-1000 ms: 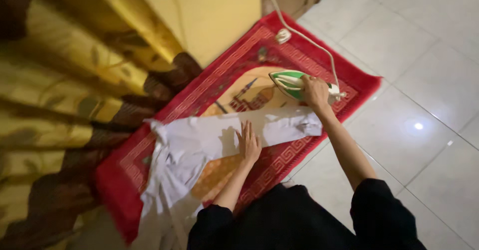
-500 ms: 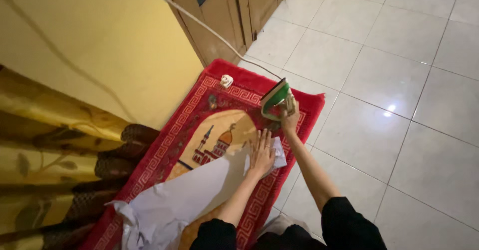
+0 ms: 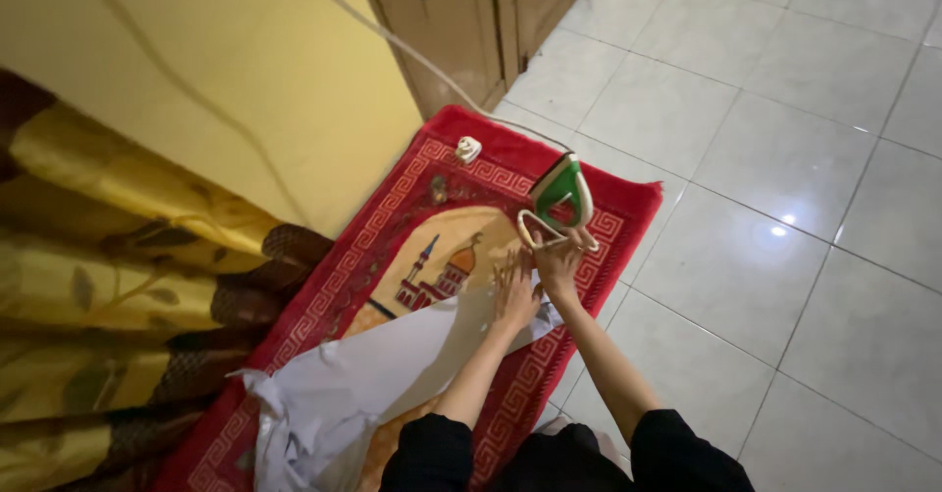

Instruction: The person irons a white shirt on a red mat with a green iron, and then folds the shirt by hand.

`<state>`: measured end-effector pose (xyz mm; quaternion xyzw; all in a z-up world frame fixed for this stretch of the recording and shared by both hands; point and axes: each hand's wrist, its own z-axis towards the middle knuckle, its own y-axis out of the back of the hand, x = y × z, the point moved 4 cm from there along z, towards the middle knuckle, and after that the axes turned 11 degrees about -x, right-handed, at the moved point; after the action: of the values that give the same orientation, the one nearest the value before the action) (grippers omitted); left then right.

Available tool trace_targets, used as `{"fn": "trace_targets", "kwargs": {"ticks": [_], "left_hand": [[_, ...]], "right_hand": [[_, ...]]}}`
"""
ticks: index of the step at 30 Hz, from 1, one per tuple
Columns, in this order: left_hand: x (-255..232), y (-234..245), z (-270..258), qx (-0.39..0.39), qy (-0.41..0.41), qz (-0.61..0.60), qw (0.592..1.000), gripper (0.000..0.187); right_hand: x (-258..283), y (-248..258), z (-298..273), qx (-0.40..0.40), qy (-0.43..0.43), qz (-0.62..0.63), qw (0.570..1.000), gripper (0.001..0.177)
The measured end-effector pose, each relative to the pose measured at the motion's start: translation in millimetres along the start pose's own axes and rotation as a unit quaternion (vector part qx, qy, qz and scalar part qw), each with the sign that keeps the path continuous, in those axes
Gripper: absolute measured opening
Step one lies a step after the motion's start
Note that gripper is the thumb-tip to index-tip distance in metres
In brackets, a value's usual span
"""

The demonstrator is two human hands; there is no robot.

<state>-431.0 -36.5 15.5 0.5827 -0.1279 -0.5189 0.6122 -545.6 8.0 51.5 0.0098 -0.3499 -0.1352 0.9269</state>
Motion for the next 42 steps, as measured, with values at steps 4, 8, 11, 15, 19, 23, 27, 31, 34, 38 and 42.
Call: {"fn": "trace_targets", "kwargs": {"ticks": [4,8,11,15,19,23,27,31,34,38,42], "left_hand": [[33.5,16.4,-18.8,0.003,0.042,0.034,0.999,0.088],[68.9,44.8,-37.8,0.000,0.065,0.077,0.995,0.082],[92.6,66.2,-51.0,-0.013,0.079,0.105,0.991,0.076],[126.3,99.1,-74.4,-0.016,0.096,0.149,0.984,0.070],[156.9,141.1,-111.2,-0.064,0.116,0.185,0.974,0.058],[190.4,174.7,-141.8,-0.012,0.161,0.251,0.954,0.051],[221.5,215.2,-158.3,-0.124,0.163,0.329,0.922,0.060],[255.3,241.5,-179.8,-0.080,0.227,0.337,0.910,0.057],[270.2,262.6,-198.4,-0.090,0.239,0.314,0.914,0.046],[287.5,278.5,-202.1,-0.052,0.245,0.303,0.920,0.037],[298.3,278.4,-203.0,0.061,0.225,0.297,0.926,0.045]], "right_hand": [[-2.8,-25.6,-21.9,0.221,-0.101,0.046,0.969,0.048],[3.2,-30.3,-22.2,0.288,-0.095,0.096,0.948,0.059],[20.2,-22.9,-32.4,0.342,0.047,0.096,0.934,0.050],[35.1,-9.8,-51.8,0.419,0.140,0.044,0.896,0.039],[49.1,6.6,-68.1,0.454,0.161,0.022,0.876,0.040],[59.2,8.7,-72.2,0.452,0.210,-0.093,0.862,0.045],[59.3,8.7,-66.4,0.466,0.217,-0.182,0.838,0.031],[51.6,9.4,-60.8,0.531,0.141,-0.183,0.815,0.023],[50.1,12.3,-50.6,0.565,0.160,-0.129,0.799,0.024],[46.2,22.4,-36.8,0.579,0.094,-0.069,0.807,0.025],[50.9,31.3,-27.9,0.559,0.103,-0.008,0.822,0.024]]}}
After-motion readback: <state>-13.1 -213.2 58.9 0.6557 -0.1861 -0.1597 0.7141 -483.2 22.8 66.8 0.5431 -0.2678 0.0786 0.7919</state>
